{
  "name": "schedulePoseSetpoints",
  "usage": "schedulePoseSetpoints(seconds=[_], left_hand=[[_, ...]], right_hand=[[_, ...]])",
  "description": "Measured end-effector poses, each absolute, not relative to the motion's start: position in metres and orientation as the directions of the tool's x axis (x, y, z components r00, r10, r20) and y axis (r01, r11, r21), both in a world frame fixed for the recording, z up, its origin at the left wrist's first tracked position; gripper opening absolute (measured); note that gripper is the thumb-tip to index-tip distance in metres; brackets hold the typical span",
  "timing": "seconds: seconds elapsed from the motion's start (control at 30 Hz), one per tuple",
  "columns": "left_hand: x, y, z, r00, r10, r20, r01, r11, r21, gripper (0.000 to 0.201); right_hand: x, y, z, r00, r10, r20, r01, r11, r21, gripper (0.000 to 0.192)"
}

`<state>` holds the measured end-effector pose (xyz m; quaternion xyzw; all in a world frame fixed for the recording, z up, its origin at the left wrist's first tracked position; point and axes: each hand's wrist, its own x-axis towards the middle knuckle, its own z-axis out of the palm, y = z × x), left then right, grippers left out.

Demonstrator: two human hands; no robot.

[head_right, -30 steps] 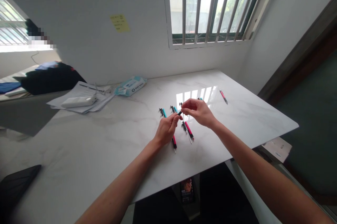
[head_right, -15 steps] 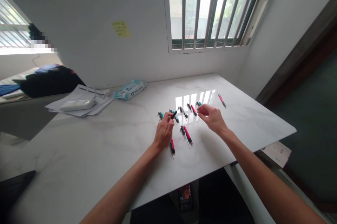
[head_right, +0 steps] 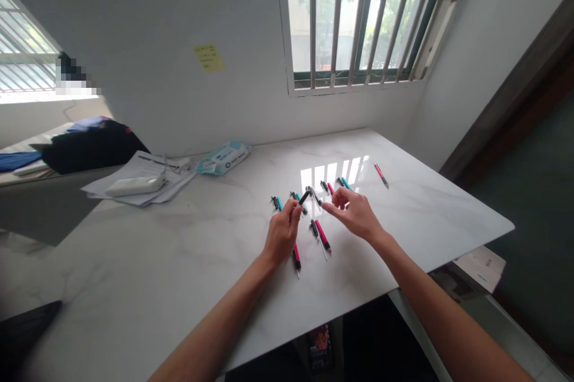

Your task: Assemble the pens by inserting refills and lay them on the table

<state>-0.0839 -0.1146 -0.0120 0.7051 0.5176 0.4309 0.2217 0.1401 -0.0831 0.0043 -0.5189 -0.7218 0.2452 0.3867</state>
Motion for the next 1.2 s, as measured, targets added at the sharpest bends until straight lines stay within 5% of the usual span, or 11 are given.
schedulePoseSetpoints(seconds=[0.2, 0.67, 1.2], left_hand=[[-0.083, -0.116, -0.015, 0.182, 0.893, 0.41, 0.548, -0.439, 0.712, 0.037], [-0.081, -0.116, -0.013, 0.161, 0.91, 0.382, 0.398, -0.414, 0.819, 0.043], [-0.083, -0.11, -0.018, 0.149, 0.934, 0.326, 0.254, -0.355, 0.9, 0.04]], right_hand=[[0.092, -0.088, 0.028, -0.241, 0.947, 0.211, 0.506, 0.308, -0.806, 0.068], [0.091, -0.085, 0.031, -0.384, 0.888, 0.251, 0.226, 0.354, -0.908, 0.032], [0.087, -0.088, 0.034, -0.348, 0.914, 0.209, -0.062, 0.2, -0.978, 0.041]])
